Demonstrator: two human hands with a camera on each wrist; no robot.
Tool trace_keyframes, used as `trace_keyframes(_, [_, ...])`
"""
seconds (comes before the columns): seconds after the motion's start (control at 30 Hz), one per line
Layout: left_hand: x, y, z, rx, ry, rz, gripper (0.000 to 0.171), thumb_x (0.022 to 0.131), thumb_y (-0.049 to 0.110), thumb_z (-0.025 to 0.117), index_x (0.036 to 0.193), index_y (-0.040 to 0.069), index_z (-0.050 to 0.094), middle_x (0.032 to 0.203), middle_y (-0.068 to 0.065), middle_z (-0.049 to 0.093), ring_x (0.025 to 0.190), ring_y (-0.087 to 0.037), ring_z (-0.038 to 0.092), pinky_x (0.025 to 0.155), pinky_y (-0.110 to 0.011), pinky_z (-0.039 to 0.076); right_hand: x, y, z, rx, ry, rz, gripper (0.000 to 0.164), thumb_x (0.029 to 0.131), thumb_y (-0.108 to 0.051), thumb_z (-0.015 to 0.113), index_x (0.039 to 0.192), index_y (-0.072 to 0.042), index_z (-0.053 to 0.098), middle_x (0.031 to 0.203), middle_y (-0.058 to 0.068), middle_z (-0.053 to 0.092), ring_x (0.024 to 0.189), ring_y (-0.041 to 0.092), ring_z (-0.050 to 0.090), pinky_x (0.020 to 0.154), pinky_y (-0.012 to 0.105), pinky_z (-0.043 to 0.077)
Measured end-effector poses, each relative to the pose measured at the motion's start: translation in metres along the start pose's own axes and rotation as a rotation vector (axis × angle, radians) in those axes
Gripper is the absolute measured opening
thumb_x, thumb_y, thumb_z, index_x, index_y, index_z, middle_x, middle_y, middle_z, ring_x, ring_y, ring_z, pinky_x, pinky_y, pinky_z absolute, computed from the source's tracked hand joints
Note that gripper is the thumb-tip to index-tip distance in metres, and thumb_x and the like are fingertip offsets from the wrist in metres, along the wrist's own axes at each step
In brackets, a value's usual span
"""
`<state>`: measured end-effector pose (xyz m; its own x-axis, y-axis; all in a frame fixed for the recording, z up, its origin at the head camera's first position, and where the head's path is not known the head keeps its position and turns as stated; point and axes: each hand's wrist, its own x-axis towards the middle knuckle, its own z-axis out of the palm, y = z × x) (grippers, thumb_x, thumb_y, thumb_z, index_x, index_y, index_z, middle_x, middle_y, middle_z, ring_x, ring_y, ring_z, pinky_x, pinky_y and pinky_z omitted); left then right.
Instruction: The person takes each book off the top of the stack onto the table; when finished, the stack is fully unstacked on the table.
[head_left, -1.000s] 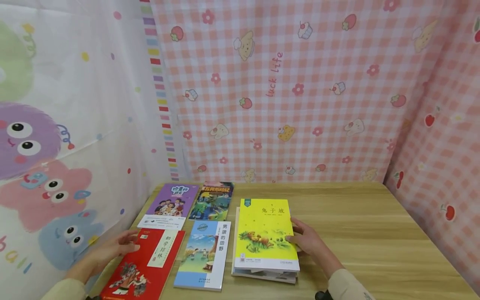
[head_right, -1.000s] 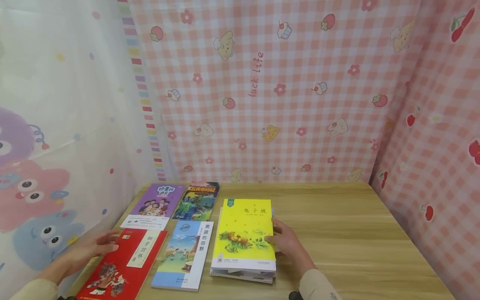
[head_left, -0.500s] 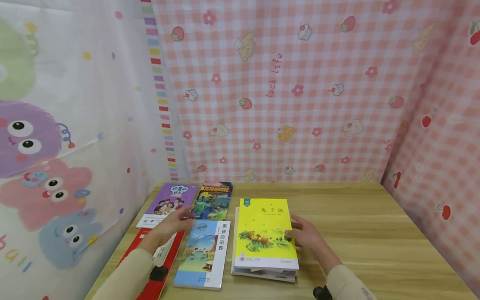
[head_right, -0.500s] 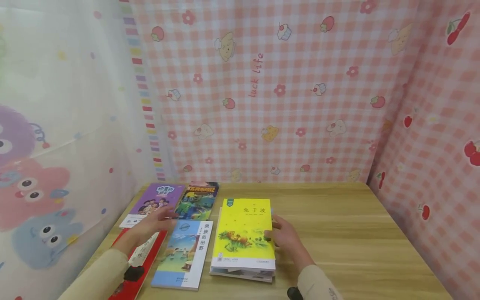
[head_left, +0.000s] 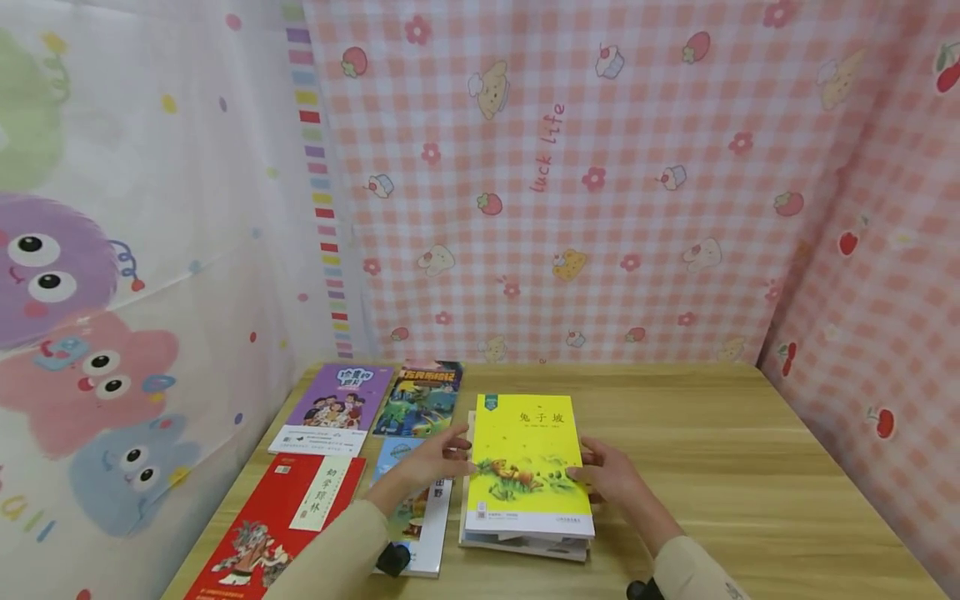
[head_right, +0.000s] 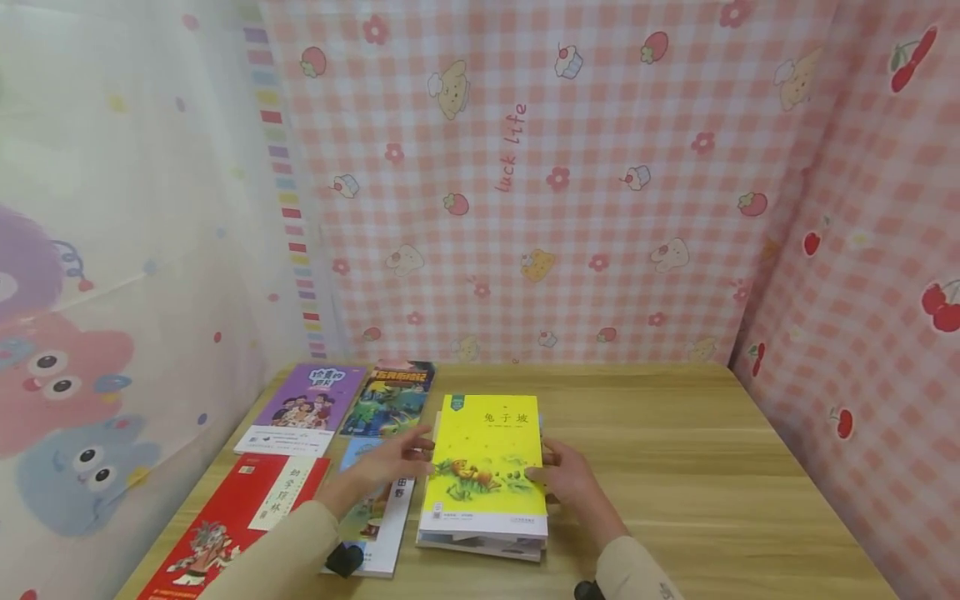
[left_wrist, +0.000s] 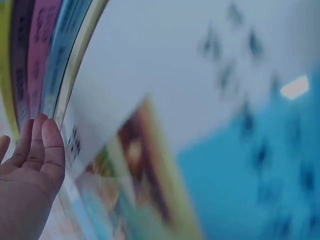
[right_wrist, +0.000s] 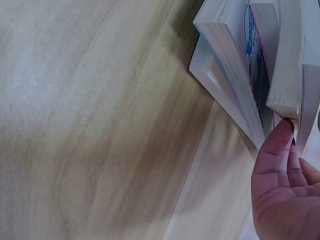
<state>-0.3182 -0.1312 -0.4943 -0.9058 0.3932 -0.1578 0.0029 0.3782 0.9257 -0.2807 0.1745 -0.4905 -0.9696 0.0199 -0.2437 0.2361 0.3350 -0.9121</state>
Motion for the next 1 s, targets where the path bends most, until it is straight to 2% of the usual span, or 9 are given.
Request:
trace_keyframes(0.2, [0.005, -0.006, 0.012, -0.027, 0.007, -0.016, 0.084, 0.086, 0.014, 0.079, 0.155, 0.009, 0.031, 0.136, -0.015, 0.051, 0.123, -0.034, 0.051, 0.098, -0.050, 0.046, 0.002, 0.000, 0.002, -0.015, 0.003, 0.006, 0.068, 0.092, -0.009, 0.070, 0.150, 0.002, 0.037, 0.132, 0.024, 0.056, 0.092, 0.024, 0.063, 0.071, 0.039, 0.056])
trace_keyframes(0.4, [0.002, -0.001, 0.015, -0.038, -0.005, -0.013, 0.084, 0.087, 0.014, 0.078, 0.156, 0.009, 0.030, 0.141, -0.017, 0.047, 0.123, -0.035, 0.050, 0.096, -0.051, 0.046, 0.001, -0.004, -0.004, -0.005, -0.035, -0.024, 0.060, 0.092, -0.003, 0.067, 0.146, 0.006, 0.043, 0.124, 0.022, 0.059, 0.090, 0.024, 0.063, 0.071, 0.040, 0.055])
trace_keyframes(0.6, [0.001, 0.005, 0.022, -0.018, -0.012, -0.007, 0.083, 0.088, 0.014, 0.077, 0.156, 0.010, 0.031, 0.148, -0.021, 0.040, 0.129, -0.039, 0.044, 0.099, -0.053, 0.044, 0.003, 0.000, -0.027, 0.077, -0.089, 0.018, 0.063, 0.092, -0.002, 0.065, 0.149, 0.004, 0.038, 0.125, 0.022, 0.055, 0.092, 0.026, 0.065, 0.075, 0.044, 0.056])
trace_keyframes(0.83, [0.004, 0.002, 0.029, 0.034, -0.020, 0.020, 0.086, 0.087, 0.016, 0.078, 0.157, 0.010, 0.029, 0.156, -0.024, 0.028, 0.140, -0.045, 0.029, 0.106, -0.059, 0.036, 0.002, 0.011, -0.057, 0.096, -0.145, 0.057, 0.065, 0.094, -0.004, 0.063, 0.152, 0.002, 0.033, 0.136, 0.028, 0.054, 0.091, 0.028, 0.069, 0.076, 0.044, 0.056])
trace_keyframes(0.9, [0.004, 0.003, 0.031, 0.062, -0.008, 0.011, 0.090, 0.085, 0.020, 0.080, 0.157, 0.010, 0.027, 0.157, -0.025, 0.024, 0.141, -0.045, 0.028, 0.108, -0.058, 0.032, 0.001, 0.012, -0.062, 0.116, -0.160, 0.051, 0.066, 0.094, -0.003, 0.062, 0.152, 0.003, 0.031, 0.138, 0.028, 0.052, 0.092, 0.028, 0.069, 0.076, 0.044, 0.057])
trace_keyframes(1.0, [0.004, 0.004, 0.034, 0.095, 0.012, -0.022, 0.099, 0.082, 0.026, 0.083, 0.159, 0.010, 0.022, 0.160, -0.025, 0.014, 0.145, -0.044, 0.019, 0.113, -0.058, 0.024, 0.001, 0.014, -0.070, 0.153, -0.196, 0.021, 0.068, 0.094, -0.002, 0.060, 0.153, 0.003, 0.028, 0.135, 0.028, 0.055, 0.093, 0.028, 0.069, 0.077, 0.043, 0.057])
